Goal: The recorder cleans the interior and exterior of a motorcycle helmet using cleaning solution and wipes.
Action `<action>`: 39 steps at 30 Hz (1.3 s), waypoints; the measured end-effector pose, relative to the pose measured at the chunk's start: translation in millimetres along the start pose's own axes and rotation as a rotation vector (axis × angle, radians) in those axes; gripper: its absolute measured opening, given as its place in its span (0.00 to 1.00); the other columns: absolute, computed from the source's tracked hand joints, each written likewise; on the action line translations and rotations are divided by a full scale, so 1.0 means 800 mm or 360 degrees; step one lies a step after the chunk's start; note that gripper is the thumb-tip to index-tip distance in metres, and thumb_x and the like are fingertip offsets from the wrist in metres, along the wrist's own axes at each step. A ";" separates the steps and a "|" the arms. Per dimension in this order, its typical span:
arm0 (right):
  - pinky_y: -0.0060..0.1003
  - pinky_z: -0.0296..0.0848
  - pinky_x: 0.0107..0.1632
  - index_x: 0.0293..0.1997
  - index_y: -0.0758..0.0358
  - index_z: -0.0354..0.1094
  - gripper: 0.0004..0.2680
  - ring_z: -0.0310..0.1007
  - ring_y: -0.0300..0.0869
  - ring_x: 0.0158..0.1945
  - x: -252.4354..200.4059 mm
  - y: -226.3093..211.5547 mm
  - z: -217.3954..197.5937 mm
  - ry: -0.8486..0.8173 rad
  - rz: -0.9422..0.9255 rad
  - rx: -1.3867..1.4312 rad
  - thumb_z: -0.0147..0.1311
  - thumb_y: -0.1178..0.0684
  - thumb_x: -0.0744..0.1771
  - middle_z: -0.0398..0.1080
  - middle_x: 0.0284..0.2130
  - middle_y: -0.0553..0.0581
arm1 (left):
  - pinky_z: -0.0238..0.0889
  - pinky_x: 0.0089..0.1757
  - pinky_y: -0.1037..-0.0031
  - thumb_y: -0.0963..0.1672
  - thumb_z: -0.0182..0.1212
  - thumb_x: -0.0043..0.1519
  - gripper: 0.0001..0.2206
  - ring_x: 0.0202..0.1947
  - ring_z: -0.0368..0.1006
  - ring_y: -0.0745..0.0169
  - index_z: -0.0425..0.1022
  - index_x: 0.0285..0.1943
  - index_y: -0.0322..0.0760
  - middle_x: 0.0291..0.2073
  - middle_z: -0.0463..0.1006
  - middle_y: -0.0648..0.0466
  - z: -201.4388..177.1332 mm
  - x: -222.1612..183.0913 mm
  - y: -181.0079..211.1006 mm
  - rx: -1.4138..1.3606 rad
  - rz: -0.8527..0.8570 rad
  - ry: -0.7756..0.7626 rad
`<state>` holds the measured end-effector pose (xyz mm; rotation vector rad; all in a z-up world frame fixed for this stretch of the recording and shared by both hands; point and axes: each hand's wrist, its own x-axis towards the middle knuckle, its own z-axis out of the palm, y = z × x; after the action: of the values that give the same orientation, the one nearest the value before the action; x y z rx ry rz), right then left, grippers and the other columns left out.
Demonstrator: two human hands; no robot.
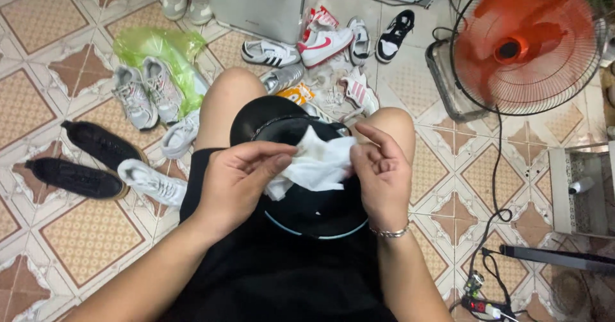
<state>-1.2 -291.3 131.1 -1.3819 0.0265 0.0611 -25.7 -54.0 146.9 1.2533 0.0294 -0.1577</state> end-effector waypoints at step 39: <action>0.43 0.74 0.60 0.57 0.65 0.72 0.15 0.72 0.55 0.61 0.062 0.079 0.081 -0.0580 -0.0911 -0.1739 0.49 0.68 0.66 0.72 0.54 0.68 | 0.65 0.61 0.67 0.54 0.35 0.75 0.28 0.60 0.72 0.56 0.66 0.68 0.25 0.60 0.75 0.44 -0.069 0.040 -0.098 -0.0563 0.0109 0.0016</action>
<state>43.6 -214.2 79.0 -2.3896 -0.8100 -0.1816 -0.8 -29.1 52.4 0.9008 0.0216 -0.0821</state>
